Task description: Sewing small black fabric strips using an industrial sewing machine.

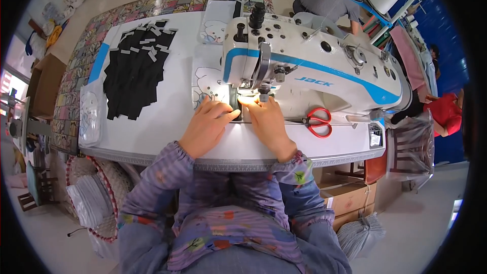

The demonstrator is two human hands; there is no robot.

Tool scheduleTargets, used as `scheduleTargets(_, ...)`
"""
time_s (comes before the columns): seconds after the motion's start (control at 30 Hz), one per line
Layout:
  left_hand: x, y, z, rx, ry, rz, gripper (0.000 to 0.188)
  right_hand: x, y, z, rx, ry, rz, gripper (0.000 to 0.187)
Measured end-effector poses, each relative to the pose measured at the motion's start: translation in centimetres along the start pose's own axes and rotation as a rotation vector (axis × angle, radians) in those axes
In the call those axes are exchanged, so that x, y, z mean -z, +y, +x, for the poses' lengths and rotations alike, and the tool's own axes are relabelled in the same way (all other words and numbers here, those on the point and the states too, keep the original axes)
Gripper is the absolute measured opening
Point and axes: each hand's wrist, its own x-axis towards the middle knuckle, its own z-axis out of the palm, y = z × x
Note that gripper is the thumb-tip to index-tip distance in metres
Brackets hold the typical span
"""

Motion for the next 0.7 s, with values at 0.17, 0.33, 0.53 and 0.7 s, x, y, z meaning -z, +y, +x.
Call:
scheduleTargets(0.17,-0.2,-1.8,1.8,-0.005,0.010,0.005,0.038,-0.4,0.3,-0.4,-0.006,0.019,0.038,0.020)
scheduleTargets(0.33,-0.4,-3.4,2.9,-0.003,0.013,-0.066,0.028,0.3,0.2,0.2,0.008,0.073,0.032,0.010)
scheduleTargets(0.53,-1.1,-5.4,4.3,-0.046,0.070,-0.074,0.021,3.3,1.2,1.7,-0.204,0.409,0.350,0.014)
scheduleTargets(0.7,-1.4,-5.7,4.8,-0.004,0.060,-0.102,0.017,4.1,1.4,2.2,-0.108,0.359,0.151,0.008)
